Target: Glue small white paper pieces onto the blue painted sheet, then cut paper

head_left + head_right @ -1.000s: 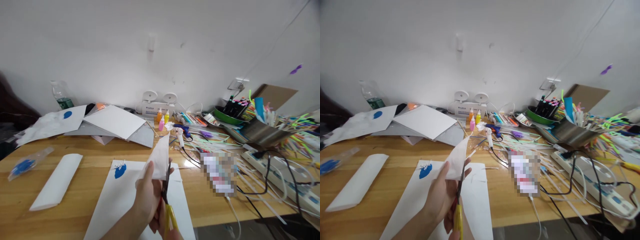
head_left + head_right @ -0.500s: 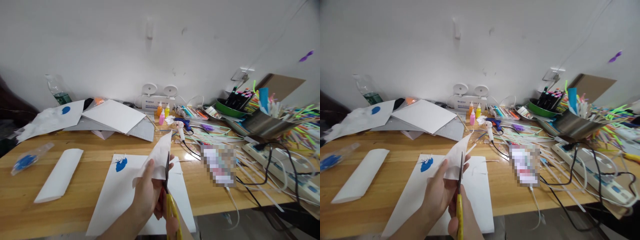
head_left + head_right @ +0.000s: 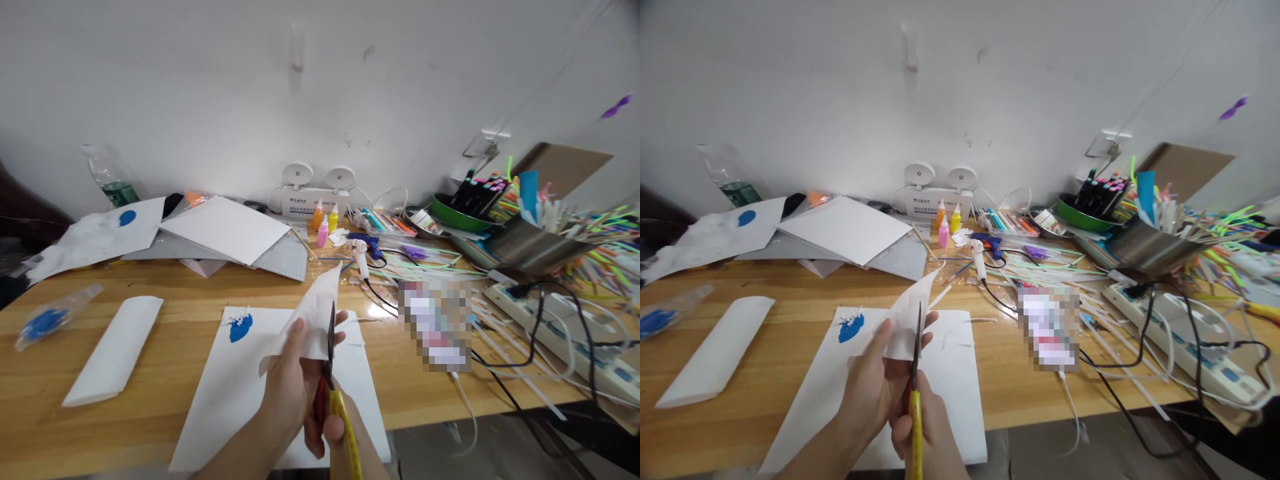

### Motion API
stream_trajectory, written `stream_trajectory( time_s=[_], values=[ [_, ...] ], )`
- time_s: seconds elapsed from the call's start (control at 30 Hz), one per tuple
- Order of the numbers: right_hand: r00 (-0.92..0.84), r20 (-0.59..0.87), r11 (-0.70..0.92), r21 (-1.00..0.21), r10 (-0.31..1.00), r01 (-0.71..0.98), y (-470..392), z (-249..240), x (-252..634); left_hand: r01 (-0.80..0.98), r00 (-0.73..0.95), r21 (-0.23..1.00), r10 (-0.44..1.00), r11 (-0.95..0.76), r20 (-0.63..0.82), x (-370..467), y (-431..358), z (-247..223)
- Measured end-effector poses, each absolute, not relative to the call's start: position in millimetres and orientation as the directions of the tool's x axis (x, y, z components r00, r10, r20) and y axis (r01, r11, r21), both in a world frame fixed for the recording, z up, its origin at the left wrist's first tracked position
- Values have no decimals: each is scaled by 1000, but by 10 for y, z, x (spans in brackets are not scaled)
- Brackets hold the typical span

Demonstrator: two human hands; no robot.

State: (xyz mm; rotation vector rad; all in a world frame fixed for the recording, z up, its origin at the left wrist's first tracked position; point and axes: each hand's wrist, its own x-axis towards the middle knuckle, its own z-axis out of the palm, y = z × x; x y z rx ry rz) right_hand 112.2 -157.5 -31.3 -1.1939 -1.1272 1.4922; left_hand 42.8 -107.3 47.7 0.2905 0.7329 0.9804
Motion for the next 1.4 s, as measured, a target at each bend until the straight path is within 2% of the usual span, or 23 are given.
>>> stream_trajectory(
  time_s=[0.17, 0.27, 0.37, 0.47, 0.9, 1.03, 1.17, 1.27, 1.4],
  values=[
    [-171, -215, -246, -951, 961, -189, -1585, -284, 1142, -681, 326, 502, 834, 533, -444, 454, -1048, 539],
    [-236, -292, -344, -911, 927, -226, -1581, -256, 1145, -675, 306, 499, 821, 544, -481, 455, -1042, 584],
    [-244, -366, -422, -874, 898, -242, -1577, -221, 1146, -685, 310, 502, 835, 528, -454, 454, -1046, 588],
    [-254, -392, -448, -866, 884, -224, -1580, -180, 1149, -703, 299, 507, 854, 499, -425, 463, -1052, 576],
    [-319, -436, -510, -837, 841, -201, -1568, -107, 1198, -719, 289, 466, 832, 515, -474, 492, -1054, 627],
    [-237, -425, -475, -849, 874, -229, -1629, -139, 1152, -700, 322, 444, 802, 559, -503, 479, -1060, 635],
    [-160, -367, -398, -876, 917, -271, -1694, -160, 1091, -761, 393, 343, 812, 550, -431, 436, -1050, 631],
    [-88, -297, -310, -922, 951, -231, -1701, -180, 1079, -797, 387, 291, 816, 530, -429, 414, -1032, 639],
    [-67, -238, -246, -953, 969, -178, -1605, -248, 1121, -796, 340, 310, 807, 521, -483, 431, -1031, 649]
  ],
)
